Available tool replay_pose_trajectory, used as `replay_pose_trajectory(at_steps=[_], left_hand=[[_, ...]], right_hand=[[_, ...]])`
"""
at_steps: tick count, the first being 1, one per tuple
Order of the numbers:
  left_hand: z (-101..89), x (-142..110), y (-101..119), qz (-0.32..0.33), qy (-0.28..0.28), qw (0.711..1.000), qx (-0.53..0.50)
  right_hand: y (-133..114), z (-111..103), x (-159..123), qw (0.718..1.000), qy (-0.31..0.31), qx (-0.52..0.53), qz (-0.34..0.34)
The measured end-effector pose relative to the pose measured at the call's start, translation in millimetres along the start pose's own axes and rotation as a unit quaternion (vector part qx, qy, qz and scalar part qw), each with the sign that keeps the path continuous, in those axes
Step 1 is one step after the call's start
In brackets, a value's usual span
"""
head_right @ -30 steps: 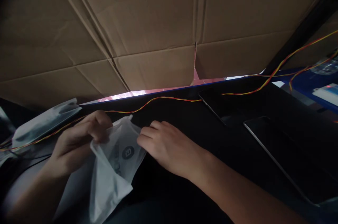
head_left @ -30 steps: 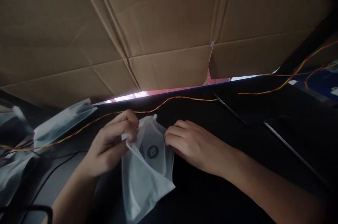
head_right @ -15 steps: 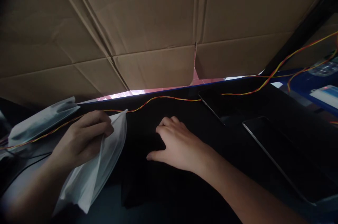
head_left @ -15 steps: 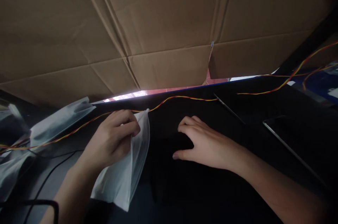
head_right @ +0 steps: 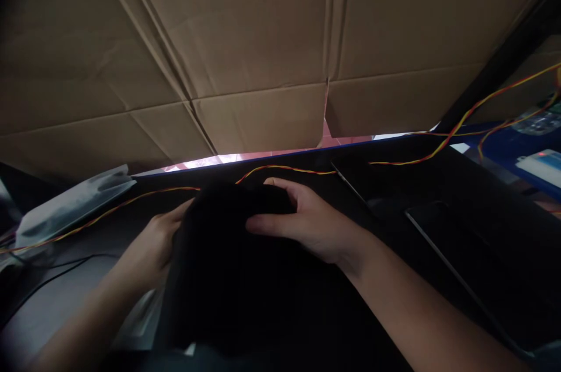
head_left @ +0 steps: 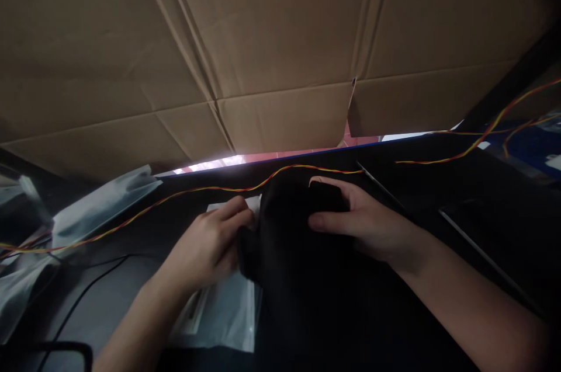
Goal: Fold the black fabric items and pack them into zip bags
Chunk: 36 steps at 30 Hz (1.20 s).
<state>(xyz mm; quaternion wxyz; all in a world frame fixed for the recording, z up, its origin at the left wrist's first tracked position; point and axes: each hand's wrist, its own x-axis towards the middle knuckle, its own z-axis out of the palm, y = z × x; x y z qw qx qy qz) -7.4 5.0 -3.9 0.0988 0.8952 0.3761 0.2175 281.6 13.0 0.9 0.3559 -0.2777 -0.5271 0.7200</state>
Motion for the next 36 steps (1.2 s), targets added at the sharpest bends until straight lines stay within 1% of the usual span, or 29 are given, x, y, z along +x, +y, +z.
replay_pose_trajectory(at_steps=[1, 2, 3, 4, 6, 7, 9, 11, 13, 14, 15, 17, 18, 19, 20, 22, 24, 25, 27, 29, 30, 31, 34, 35, 36], left_hand=[[3.6, 0, 2, 0.004, -0.002, 1.000, -0.013], [6.9, 1, 3, 0.006, -0.003, 1.000, -0.023], [9.7, 1, 3, 0.004, -0.001, 0.999, -0.032], [11.6, 1, 4, -0.004, 0.006, 0.999, -0.044], [12.5, 1, 4, -0.022, 0.020, 0.997, -0.077], [11.4, 1, 3, -0.024, 0.020, 0.995, -0.099], [7.4, 1, 2, -0.020, 0.007, 0.989, -0.145], [3.3, 1, 2, -0.015, -0.004, 0.984, -0.179], [1.7, 0, 2, -0.018, -0.007, 0.982, -0.189], [2.2, 0, 2, -0.022, -0.008, 0.982, -0.185], [3.4, -1, 2, -0.028, -0.009, 0.984, -0.178], [7.3, -1, 2, -0.041, -0.012, 0.986, -0.161], [9.4, -1, 1, -0.047, -0.011, 0.987, -0.155], [11.4, -1, 1, -0.051, -0.012, 0.987, -0.151], [13.2, 0, 2, -0.055, -0.012, 0.987, -0.149], [15.7, 1, 3, -0.054, -0.013, 0.987, -0.149], [17.0, 2, 6, -0.045, -0.019, 0.986, -0.161], [17.3, 2, 8, -0.040, -0.026, 0.984, -0.171], [17.0, 3, 10, -0.035, -0.039, 0.978, -0.201], [15.9, 3, 12, -0.036, -0.049, 0.971, -0.231], [15.1, 3, 13, -0.037, -0.049, 0.968, -0.243], [14.4, 3, 14, -0.037, -0.047, 0.966, -0.253], [12.1, 4, 15, -0.039, -0.042, 0.962, -0.266], [11.3, 4, 15, -0.040, -0.045, 0.963, -0.264], [10.2, 3, 14, -0.039, -0.050, 0.964, -0.259]], right_hand=[[4, 2, 2, 1.000, 0.022, -0.006, 0.010], [8, 3, 4, 0.998, 0.044, -0.041, 0.019], [13, 4, 5, 0.993, 0.065, -0.100, 0.023], [18, 5, 7, 0.981, 0.085, -0.172, 0.023], [26, 7, 8, 0.943, 0.119, -0.310, 0.015], [29, 8, 8, 0.924, 0.131, -0.360, 0.011], [33, 10, 6, 0.899, 0.142, -0.415, 0.012], [34, 13, 3, 0.891, 0.140, -0.432, 0.008], [34, 17, 0, 0.884, 0.141, -0.446, -0.024], [34, 19, 0, 0.874, 0.145, -0.461, -0.053], [35, 21, 0, 0.858, 0.149, -0.484, -0.086], [34, 24, 0, 0.811, 0.153, -0.544, -0.151], [34, 26, 0, 0.788, 0.144, -0.572, -0.175], [33, 27, 0, 0.770, 0.119, -0.596, -0.193], [33, 28, 0, 0.758, 0.079, -0.614, -0.204], [32, 28, -1, 0.752, -0.019, -0.626, -0.208], [32, 28, -2, 0.762, -0.099, -0.608, -0.198], [32, 29, -3, 0.773, -0.119, -0.593, -0.193], [34, 30, -5, 0.789, -0.138, -0.567, -0.190], [38, 35, -6, 0.792, -0.137, -0.564, -0.190], [40, 39, -6, 0.790, -0.126, -0.571, -0.188], [43, 43, -6, 0.787, -0.107, -0.580, -0.182], [48, 55, -7, 0.781, -0.022, -0.607, -0.148], [49, 57, -7, 0.777, -0.006, -0.613, -0.142], [48, 57, -7, 0.772, -0.004, -0.619, -0.144]])
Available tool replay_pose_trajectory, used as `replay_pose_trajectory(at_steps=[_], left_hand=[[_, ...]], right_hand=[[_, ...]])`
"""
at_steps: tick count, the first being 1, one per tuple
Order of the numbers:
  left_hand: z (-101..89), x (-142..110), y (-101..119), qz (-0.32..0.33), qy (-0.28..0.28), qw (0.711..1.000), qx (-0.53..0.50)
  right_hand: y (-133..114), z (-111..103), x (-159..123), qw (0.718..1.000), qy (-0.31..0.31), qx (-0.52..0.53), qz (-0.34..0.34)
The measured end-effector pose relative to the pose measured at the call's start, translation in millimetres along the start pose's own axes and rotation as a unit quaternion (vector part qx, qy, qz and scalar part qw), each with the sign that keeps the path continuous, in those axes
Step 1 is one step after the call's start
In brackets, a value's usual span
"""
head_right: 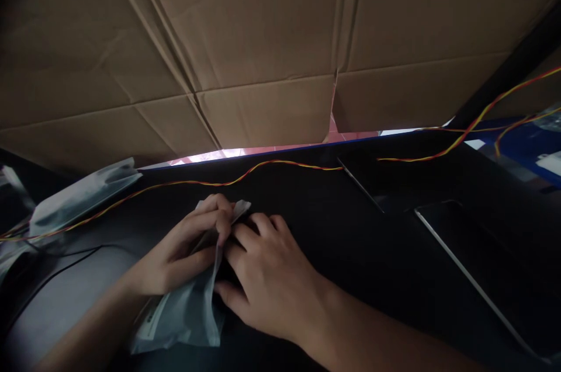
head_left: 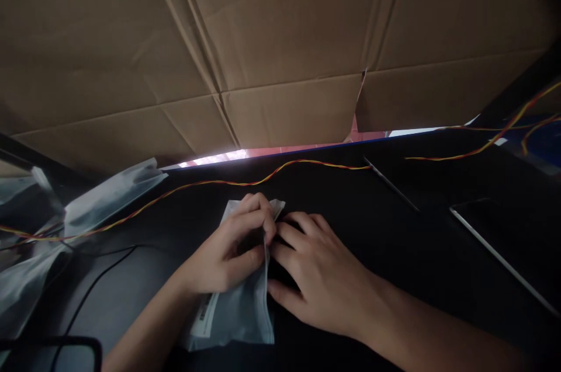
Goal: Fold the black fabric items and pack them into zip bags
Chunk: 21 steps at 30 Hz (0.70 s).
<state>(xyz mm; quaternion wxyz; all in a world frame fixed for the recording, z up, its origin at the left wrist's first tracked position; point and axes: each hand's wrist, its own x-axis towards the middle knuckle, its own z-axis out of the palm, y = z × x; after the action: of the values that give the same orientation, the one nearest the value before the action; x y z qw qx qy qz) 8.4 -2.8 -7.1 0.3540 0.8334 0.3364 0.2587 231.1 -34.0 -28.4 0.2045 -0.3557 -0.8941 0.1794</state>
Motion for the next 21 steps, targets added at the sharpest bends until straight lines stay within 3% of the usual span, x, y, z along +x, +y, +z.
replay_pose_trajectory(at_steps=[6, 9, 12, 17, 19, 21], left_hand=[[-14.4, -6, -17, -0.004, -0.047, 0.998, 0.043], [-20.8, -9, -31, -0.026, -0.085, 0.995, 0.049], [-28.3, -13, -39, -0.041, -0.091, 0.992, 0.076], [-41.4, -19, -41, -0.092, -0.051, 0.983, 0.147], [-41.4, -19, -40, -0.108, -0.048, 0.980, 0.159], [-37.9, -17, -37, -0.111, -0.054, 0.982, 0.144]], right_hand=[[16, -11, -2, 0.983, -0.087, 0.017, -0.161], [17, -9, -4, 0.975, -0.106, 0.042, -0.192], [10, -6, -6, 0.978, -0.107, 0.054, -0.173], [-2, -5, -6, 0.996, -0.067, 0.022, -0.048], [-1, -6, -6, 0.997, -0.063, 0.017, -0.048], [3, -8, -5, 0.992, -0.082, 0.022, -0.096]])
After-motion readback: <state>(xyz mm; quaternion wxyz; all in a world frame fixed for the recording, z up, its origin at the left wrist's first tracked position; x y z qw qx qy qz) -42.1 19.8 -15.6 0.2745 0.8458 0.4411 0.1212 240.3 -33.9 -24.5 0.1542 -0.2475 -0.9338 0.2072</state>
